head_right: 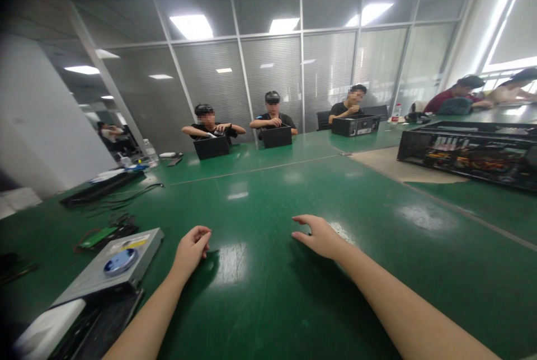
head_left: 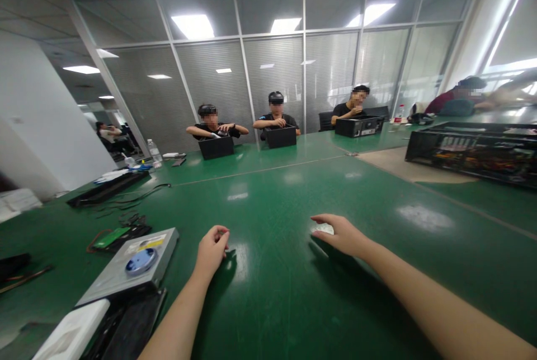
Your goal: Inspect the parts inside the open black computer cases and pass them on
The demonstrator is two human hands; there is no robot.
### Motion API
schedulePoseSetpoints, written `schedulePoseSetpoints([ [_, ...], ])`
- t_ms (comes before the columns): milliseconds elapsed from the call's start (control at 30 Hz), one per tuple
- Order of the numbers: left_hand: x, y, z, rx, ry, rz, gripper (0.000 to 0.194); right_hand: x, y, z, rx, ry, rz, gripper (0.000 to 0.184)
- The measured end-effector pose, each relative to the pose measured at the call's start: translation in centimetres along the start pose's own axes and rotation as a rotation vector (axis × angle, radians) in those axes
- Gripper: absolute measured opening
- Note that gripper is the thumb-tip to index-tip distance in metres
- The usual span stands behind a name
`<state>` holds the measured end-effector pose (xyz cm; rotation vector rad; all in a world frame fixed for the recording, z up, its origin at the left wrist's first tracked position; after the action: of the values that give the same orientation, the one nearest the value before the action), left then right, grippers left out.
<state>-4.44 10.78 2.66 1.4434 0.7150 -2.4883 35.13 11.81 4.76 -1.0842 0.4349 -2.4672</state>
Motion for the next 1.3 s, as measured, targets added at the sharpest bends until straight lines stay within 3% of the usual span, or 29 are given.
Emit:
schedulePoseSetpoints([
  [133,-0.6,-0.1,0.7,-0.044,-0.067,-0.019,0.032,0.1,0.0,0.1,0.002,0.003,-0.004,0.052],
  [300,-2.2,-0.1,2.4,-0.16,-0.396,-0.12,0.023,0.0,0.0,-0.1,-0.001,-0.01,-0.017,0.051],
  [533,-0.3,0.2,0.7,0.046,-0.672,-0.038,0.032,0.2,-0.1,0.0,-0.028,-0.017,0.03,0.049],
  [633,0.4,0.2,0.4,0.109,-0.773,-0.01,0.04,3.0,0.5,1.6,-0.143,-0.01,0.134,0.043],
  [767,0.5,0.3,0.1,0.155,-0.833,0.002,0.04,9.8,0.9,6.6,-0.394,0.113,0.317,0.039],
  [867,0.3,0.5,-0.2,0.177,-0.851,-0.004,0.041,12.4,-3.1,10.0,-0.461,0.291,0.338,0.051],
  [967,0.0,0.4,-0.3,0.159,-0.876,-0.009,0.042,9.6,-10.8,11.4,-0.347,0.524,0.182,0.083],
  [1067,0.0,0.0,-0.2,0.14,-0.897,-0.016,0.042,3.1,-16.5,9.8,0.012,0.54,-0.115,0.093],
  [1167,0.3,-0.4,0.0,0.136,-0.869,-0.016,0.041,0.3,-17.5,8.0,0.246,0.435,-0.228,0.078],
  [1300,0.7,-0.8,0.3,0.131,-0.825,0.01,0.04,1.5,-15.8,8.2,0.241,0.452,-0.186,0.083],
])
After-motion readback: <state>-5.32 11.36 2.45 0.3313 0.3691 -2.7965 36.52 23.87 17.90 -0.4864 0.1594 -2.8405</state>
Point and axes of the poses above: each hand's wrist, its own y-axis away from the middle knuckle, its own z-axis out of the back of the hand, x = y × z, the point moved 10 cm from there along -y, towards the middle knuckle, and after that the axes turned 11 degrees about -x, right-handed, at the moved point
